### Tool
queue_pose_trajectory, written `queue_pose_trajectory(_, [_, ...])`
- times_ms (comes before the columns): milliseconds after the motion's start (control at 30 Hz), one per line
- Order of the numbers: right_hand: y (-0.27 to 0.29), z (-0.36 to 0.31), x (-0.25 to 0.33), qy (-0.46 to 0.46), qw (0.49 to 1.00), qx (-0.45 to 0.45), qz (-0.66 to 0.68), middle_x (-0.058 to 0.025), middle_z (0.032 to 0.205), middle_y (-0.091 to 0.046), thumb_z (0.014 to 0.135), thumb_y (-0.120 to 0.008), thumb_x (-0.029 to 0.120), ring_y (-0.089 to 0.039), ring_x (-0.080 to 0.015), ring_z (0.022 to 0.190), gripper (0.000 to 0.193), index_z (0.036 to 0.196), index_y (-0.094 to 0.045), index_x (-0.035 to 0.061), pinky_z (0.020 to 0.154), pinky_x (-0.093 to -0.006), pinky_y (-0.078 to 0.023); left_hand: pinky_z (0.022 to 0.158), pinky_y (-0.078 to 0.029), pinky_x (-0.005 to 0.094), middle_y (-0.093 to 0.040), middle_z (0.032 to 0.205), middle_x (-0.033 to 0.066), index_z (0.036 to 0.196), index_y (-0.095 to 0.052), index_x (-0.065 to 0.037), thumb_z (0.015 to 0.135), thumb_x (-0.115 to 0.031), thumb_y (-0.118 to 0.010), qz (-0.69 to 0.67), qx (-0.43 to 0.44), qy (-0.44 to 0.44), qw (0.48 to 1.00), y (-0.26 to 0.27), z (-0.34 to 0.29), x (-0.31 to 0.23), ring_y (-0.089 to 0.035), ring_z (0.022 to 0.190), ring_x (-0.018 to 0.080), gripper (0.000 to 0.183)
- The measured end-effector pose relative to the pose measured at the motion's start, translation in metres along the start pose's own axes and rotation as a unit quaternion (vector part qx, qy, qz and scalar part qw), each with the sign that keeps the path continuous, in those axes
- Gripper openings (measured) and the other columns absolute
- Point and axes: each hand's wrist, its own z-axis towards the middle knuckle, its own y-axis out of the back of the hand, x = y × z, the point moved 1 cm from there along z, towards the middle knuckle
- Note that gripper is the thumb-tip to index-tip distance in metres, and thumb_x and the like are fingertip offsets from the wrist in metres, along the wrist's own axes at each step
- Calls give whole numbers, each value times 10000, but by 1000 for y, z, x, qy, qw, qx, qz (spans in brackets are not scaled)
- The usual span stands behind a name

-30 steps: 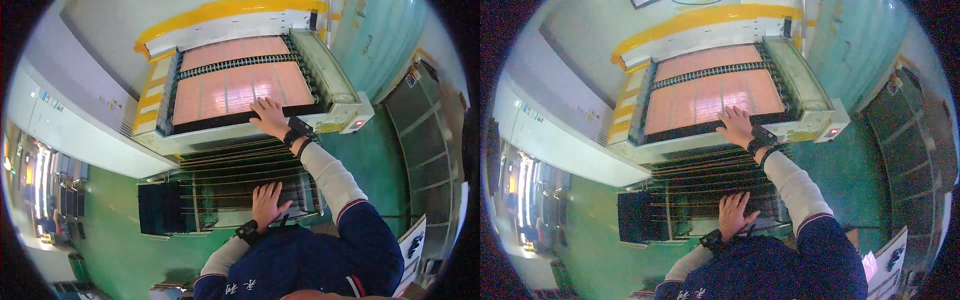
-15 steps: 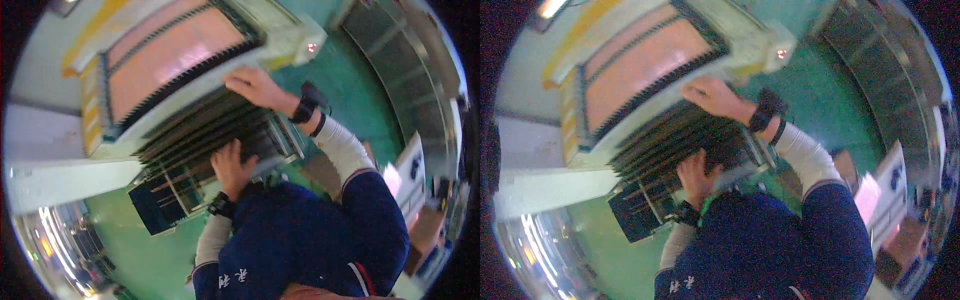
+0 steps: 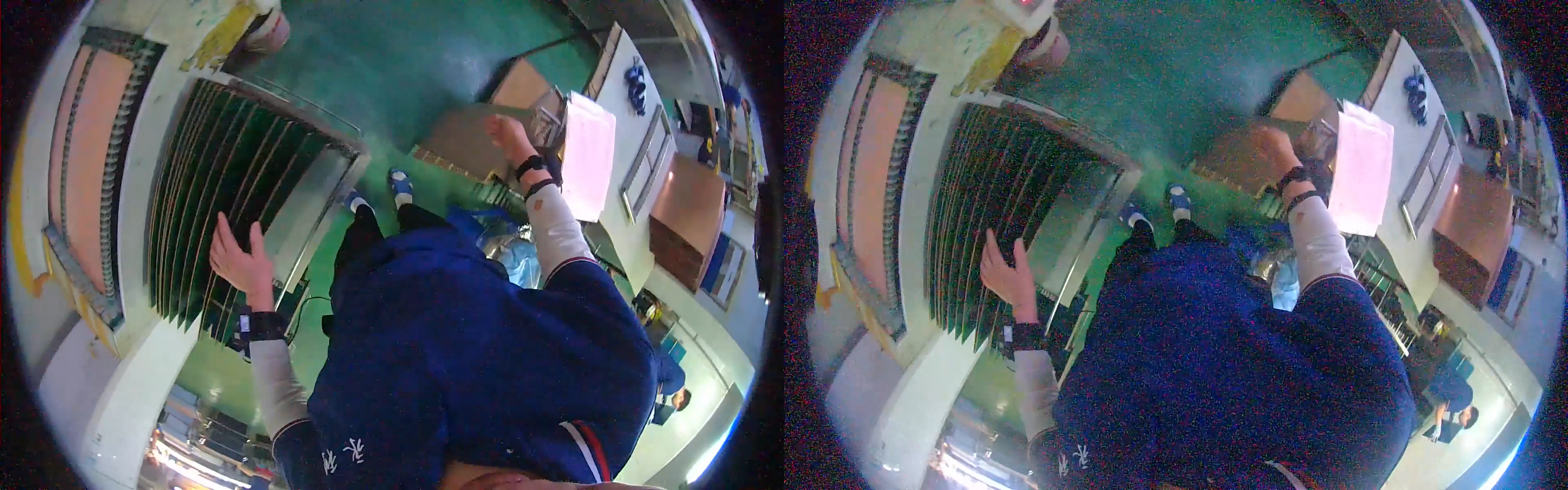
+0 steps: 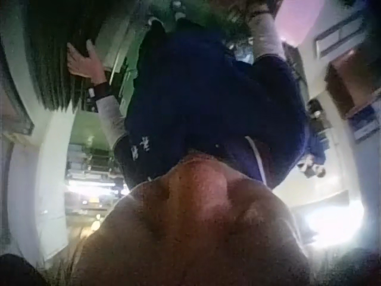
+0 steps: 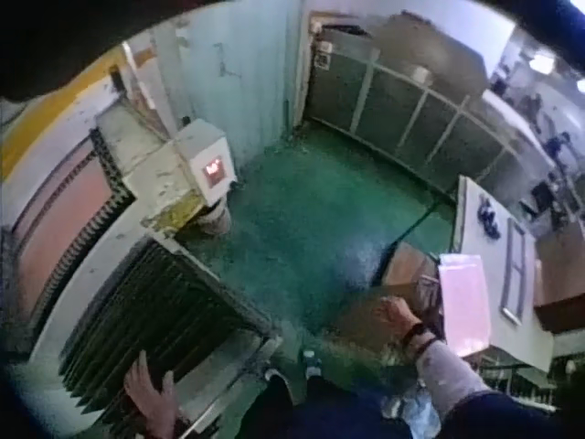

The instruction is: Manually feeding and organizing thin metal sheets into a processing or sorting machine.

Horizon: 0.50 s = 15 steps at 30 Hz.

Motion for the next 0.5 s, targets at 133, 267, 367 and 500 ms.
queue_pose_trajectory(133, [215,105,-163,120,944,82,-298,-8,864,-593,999,-494,204,-581,-159,748,207,1079,-639,79,618,-279,-448,1075,-366,511,-587,1369,143,1495,-492,-169,956,-509,-618,-13,17,-10,1000,-13,10,-11,-533,1238,359,650])
queue_pose_trajectory(267, [258,117,-237,114,901,122,-401,-50,978,-634,1000,-476,185,-633,-196,887,252,1157,-633,66,682,-258,-491,1074,-367,513,-584,1371,149,1496,-490,-176,979,-461,-603,-26,4,-33,999,-18,13,-18,-539,1234,350,601])
queue_pose_trajectory(367, [243,102,-244,63,967,33,-246,-60,990,-609,977,-486,156,-633,-213,894,174,1079,-618,108,703,-279,-500,1072,-370,511,-578,1386,152,1499,-484,-166,983,-453,-600,-30,4,-22,999,-22,7,-12,-534,1247,360,602])
queue_pose_trajectory(500, [169,47,-213,-38,988,30,-145,-56,1042,-605,964,-497,174,-619,-213,993,182,1113,-598,147,799,-336,-503,1076,-371,513,-570,1399,167,1503,-477,-158,992,-437,-587,-6,8,-23,1000,-6,4,-9,-526,1262,375,592])
